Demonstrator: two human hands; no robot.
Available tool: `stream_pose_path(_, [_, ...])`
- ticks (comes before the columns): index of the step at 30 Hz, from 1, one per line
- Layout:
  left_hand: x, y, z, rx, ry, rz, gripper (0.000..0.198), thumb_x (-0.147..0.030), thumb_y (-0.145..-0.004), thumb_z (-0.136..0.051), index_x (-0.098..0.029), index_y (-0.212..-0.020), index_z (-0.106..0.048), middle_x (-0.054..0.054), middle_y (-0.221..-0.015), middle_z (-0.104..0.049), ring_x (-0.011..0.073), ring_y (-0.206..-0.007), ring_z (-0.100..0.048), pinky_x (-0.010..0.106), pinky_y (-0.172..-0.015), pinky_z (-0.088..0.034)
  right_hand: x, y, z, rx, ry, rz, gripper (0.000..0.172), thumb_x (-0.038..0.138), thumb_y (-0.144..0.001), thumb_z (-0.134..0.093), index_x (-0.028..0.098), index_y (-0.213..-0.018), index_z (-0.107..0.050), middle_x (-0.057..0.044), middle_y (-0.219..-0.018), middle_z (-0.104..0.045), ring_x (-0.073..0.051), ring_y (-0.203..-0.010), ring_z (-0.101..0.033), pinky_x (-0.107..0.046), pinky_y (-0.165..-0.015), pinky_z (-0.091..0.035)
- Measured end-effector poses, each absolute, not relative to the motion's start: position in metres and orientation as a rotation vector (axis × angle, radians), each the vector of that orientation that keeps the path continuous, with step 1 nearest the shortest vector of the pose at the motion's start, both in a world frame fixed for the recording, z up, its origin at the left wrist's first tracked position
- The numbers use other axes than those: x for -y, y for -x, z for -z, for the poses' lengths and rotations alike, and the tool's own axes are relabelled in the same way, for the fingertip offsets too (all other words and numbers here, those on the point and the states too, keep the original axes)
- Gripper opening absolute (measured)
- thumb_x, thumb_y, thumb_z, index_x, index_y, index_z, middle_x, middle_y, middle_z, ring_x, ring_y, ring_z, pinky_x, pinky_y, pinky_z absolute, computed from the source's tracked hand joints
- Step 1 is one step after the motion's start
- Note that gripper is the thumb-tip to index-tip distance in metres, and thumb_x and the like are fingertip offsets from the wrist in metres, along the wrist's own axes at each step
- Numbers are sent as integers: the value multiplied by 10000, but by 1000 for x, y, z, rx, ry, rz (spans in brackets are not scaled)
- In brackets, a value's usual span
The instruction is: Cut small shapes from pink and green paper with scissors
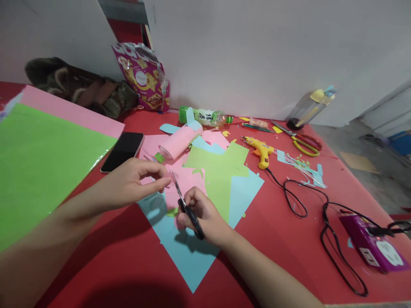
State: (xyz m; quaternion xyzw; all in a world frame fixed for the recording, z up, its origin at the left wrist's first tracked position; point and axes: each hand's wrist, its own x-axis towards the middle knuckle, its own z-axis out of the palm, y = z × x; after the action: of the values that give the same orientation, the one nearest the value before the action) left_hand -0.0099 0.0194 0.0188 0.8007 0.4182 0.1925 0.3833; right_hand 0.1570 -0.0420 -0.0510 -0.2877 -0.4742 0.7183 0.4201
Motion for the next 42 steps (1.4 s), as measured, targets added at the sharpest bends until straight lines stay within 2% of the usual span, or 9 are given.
stream_pose_path(13, [-20, 10, -19, -1026, -2013, -493, 213, -250, -740, -463, -147, -564, -525, -37, -528, -531, 71, -515, -466, 166, -509, -347, 43, -157, 50, 1196, 730, -1818, 365, 417, -663, -623, 211, -743, -332, 48, -626, -452, -83, -529, -433, -261, -517, -316])
stream_pose_path(42, [-20, 12, -21, -1005, -2019, -456, 201, -231, -726, -469, -134, -553, -503, -41, -509, -493, 59, -482, -426, 155, -464, -315, 43, -157, 49, 1176, 640, -1862, 356, 395, -679, -622, 202, -752, -331, 54, -616, -459, -67, -516, -419, -259, -549, -306])
